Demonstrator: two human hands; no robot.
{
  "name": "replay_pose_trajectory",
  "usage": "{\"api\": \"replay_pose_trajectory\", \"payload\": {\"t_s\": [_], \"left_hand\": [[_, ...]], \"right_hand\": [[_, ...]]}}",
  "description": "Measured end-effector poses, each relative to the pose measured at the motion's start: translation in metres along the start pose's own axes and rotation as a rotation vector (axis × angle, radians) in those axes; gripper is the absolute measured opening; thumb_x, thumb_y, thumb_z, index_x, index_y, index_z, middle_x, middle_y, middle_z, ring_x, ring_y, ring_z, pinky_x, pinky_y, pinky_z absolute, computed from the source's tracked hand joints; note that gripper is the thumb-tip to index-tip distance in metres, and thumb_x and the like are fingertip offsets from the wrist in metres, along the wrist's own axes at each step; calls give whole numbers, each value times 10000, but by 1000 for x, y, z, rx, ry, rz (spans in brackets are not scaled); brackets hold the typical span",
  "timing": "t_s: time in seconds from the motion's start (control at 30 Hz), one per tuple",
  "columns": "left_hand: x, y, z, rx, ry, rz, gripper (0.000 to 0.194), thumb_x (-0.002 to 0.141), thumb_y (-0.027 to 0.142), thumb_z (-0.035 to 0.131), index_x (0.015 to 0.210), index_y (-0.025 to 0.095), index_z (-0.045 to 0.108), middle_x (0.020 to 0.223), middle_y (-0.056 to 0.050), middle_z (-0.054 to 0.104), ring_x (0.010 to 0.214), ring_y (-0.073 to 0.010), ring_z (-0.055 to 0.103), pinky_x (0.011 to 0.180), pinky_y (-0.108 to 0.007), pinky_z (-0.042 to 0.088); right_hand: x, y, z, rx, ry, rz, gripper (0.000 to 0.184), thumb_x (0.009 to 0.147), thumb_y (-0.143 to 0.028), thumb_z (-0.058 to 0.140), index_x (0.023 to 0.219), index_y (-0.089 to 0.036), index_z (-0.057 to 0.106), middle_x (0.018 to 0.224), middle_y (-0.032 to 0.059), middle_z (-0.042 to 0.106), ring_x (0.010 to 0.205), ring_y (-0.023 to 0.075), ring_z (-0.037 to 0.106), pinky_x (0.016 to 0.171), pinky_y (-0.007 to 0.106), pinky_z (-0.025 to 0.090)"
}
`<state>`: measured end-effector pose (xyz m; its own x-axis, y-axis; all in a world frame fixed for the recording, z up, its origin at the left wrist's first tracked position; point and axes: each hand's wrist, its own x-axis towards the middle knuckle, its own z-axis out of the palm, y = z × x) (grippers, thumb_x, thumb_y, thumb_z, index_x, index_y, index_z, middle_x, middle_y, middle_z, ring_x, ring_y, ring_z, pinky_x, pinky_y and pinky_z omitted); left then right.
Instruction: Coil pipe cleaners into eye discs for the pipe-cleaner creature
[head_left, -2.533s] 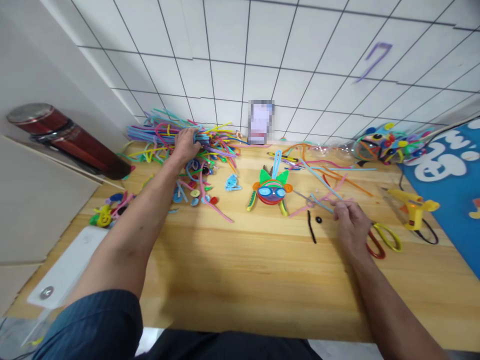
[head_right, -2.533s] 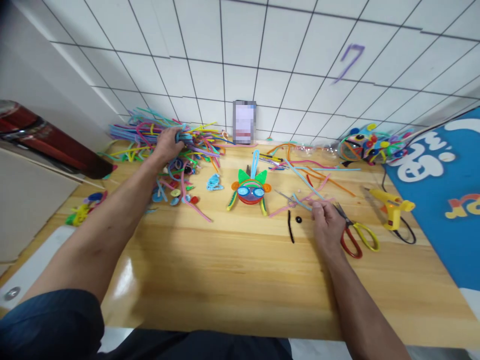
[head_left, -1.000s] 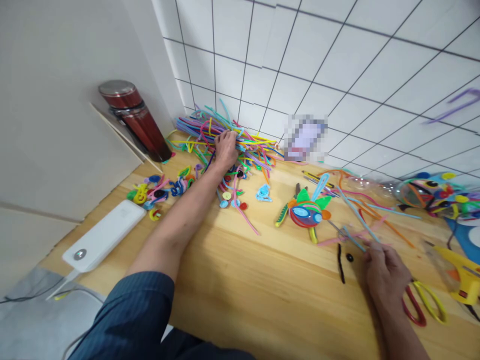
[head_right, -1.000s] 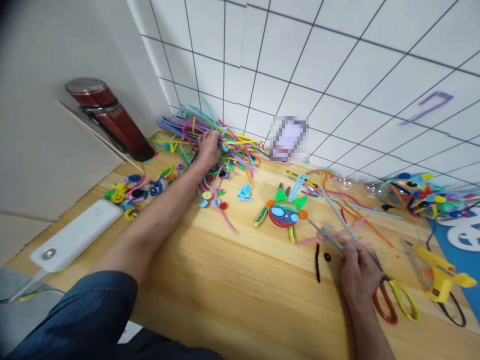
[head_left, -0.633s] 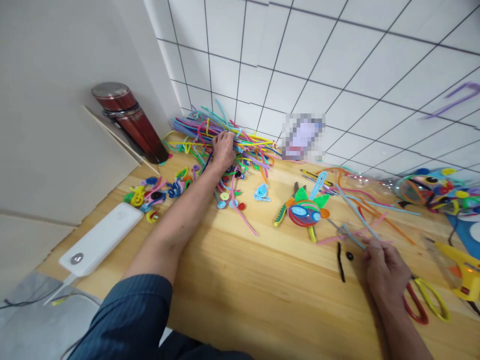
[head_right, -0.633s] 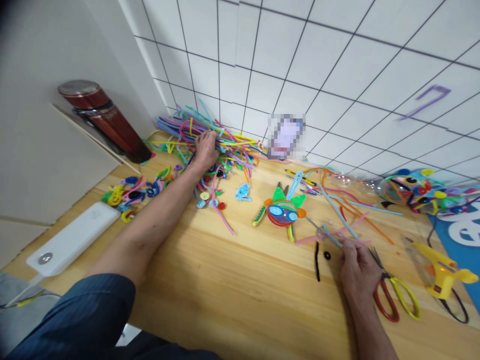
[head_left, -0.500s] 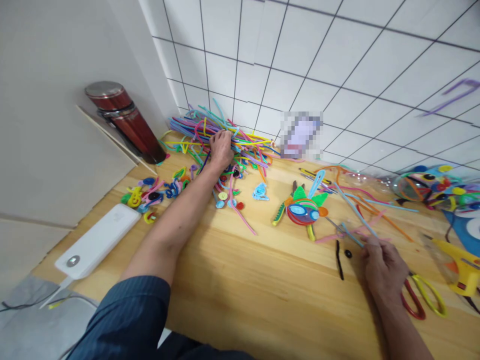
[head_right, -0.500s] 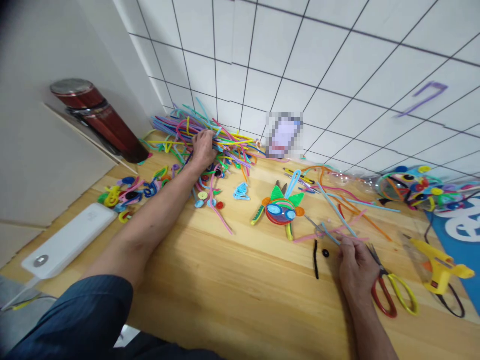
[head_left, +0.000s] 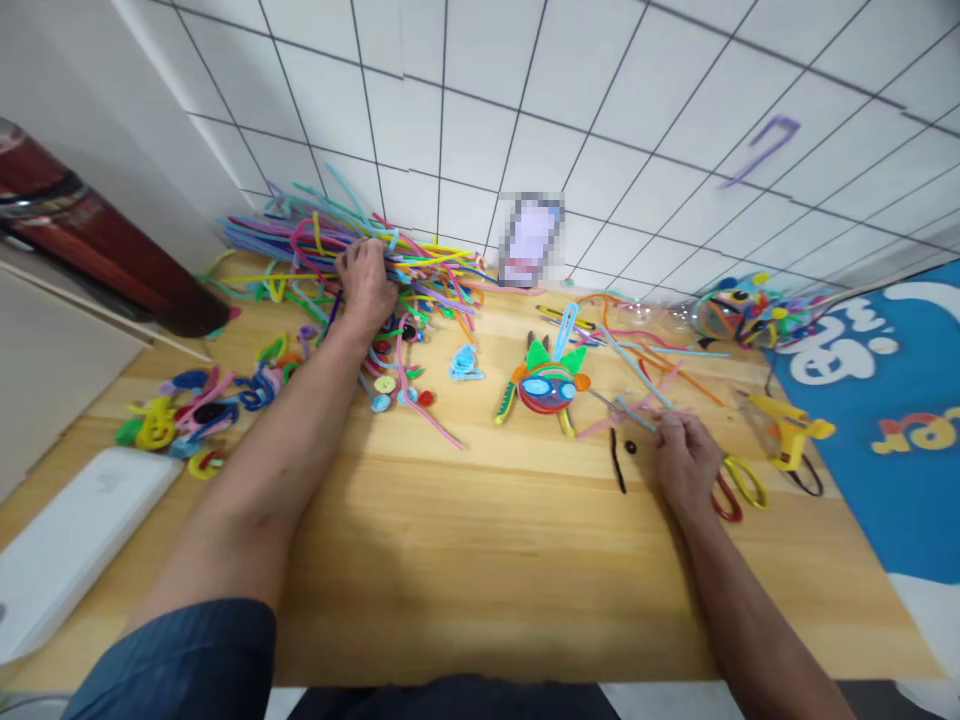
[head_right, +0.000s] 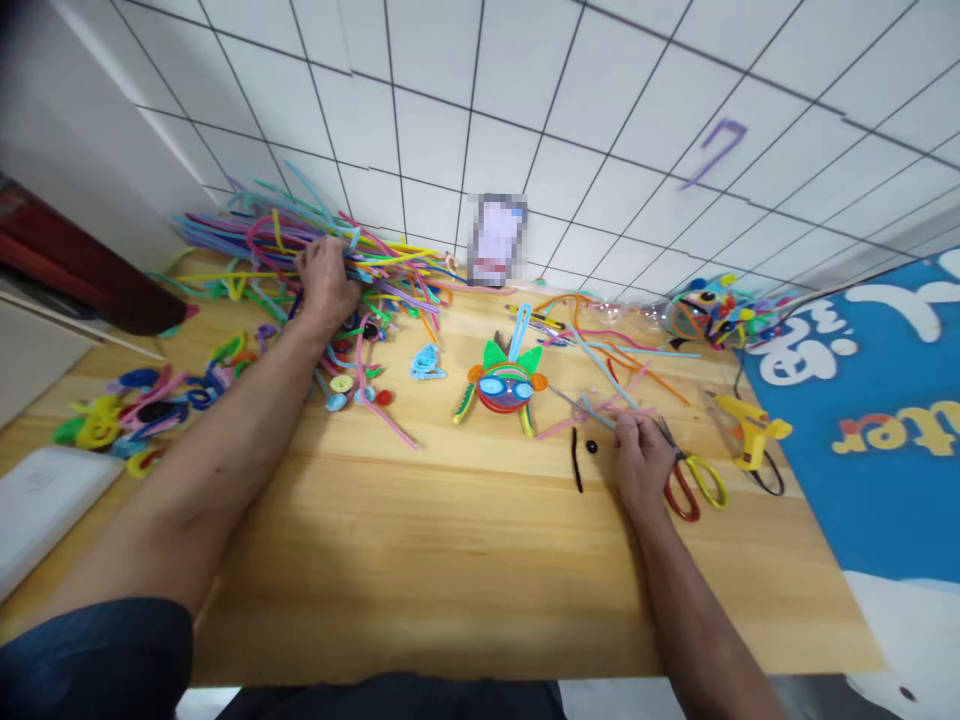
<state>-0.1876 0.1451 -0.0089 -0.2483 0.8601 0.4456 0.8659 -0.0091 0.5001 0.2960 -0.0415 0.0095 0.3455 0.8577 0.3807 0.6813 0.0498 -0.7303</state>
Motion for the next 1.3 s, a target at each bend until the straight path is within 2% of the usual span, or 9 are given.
{"api": "replay_pose_trajectory", "payload": {"t_s": [0.13, 0.23, 0.4, 0.53, 0.67, 0.83, 0.93, 1.07, 1.3], "left_hand": [[0, -1, -2, -55, -27, -7, 527, 764, 177, 610, 1285, 243, 577, 1426, -81, 604, 1444, -355, 405, 1235, -579, 266], [1, -1, 0, -47, -3, -19, 517, 750, 191, 631, 1264, 227, 577, 1424, -107, 605, 1437, -356, 414, 1227, -576, 269], [1, 2, -1, 5, 30, -25, 458, 777, 202, 651, 1227, 230, 573, 1385, -79, 629, 1384, -311, 466, 1191, -516, 335], [1, 5, -2, -24, 24, -16, 487, 750, 129, 625, 1220, 241, 570, 1389, -109, 629, 1411, -307, 469, 1199, -483, 329], [1, 5, -4, -25, 16, -10, 490, 764, 108, 622, 1236, 230, 565, 1403, -130, 617, 1426, -308, 459, 1204, -475, 316], [-2, 7, -9, 5, 19, -14, 503, 758, 127, 676, 1239, 217, 560, 1414, -151, 605, 1411, -332, 463, 1188, -480, 330], [-3, 8, -12, 32, 24, -22, 476, 770, 121, 675, 1223, 221, 567, 1405, -147, 614, 1378, -337, 484, 1167, -483, 356], [-2, 9, -14, 57, 34, -41, 436, 786, 128, 675, 1195, 243, 577, 1383, -124, 630, 1356, -332, 495, 1139, -481, 386], [-3, 11, -16, 41, 19, -49, 335, 850, 81, 544, 1152, 218, 597, 1383, -142, 621, 1368, -352, 479, 1123, -528, 370]], "right_hand": [[7, -34, -14, 38, 45, -51, 305, 869, -419, 547, 642, -220, 584, 605, -18, 581, 649, 177, 568, 724, 328, 460], [21, -71, -22, 57, 51, -187, 256, 892, -412, 562, 737, -229, 651, 577, -28, 564, 586, 179, 544, 677, 337, 471], [52, -142, -7, -83, -19, -501, 218, 929, -358, 579, 833, -224, 722, 656, 8, 648, 618, 182, 590, 680, 332, 476], [75, -198, 35, -315, -190, -752, 279, 950, -374, 544, 874, -201, 749, 790, 53, 738, 738, 197, 665, 714, 321, 479], [97, -239, 97, -491, -385, -943, 291, 982, -339, 496, 992, -193, 748, 958, 82, 747, 943, 241, 650, 817, 348, 471], [116, -273, 179, -636, -560, -993, 294, 980, -282, 522, 1157, -161, 723, 1146, 135, 730, 1135, 322, 594, 941, 437, 467], [118, -287, 215, -716, -669, -964, 344, 985, -266, 489, 1186, -116, 725, 1185, 176, 731, 1163, 357, 606, 955, 465, 469], [115, -294, 243, -728, -722, -839, 394, 1008, -317, 432, 1185, -158, 745, 1169, 166, 749, 1077, 337, 659, 915, 449, 489], [108, -298, 256, -698, -720, -762, 335, 945, -285, 533, 1163, -189, 768, 1164, 138, 764, 1050, 314, 671, 903, 423, 498]]}}
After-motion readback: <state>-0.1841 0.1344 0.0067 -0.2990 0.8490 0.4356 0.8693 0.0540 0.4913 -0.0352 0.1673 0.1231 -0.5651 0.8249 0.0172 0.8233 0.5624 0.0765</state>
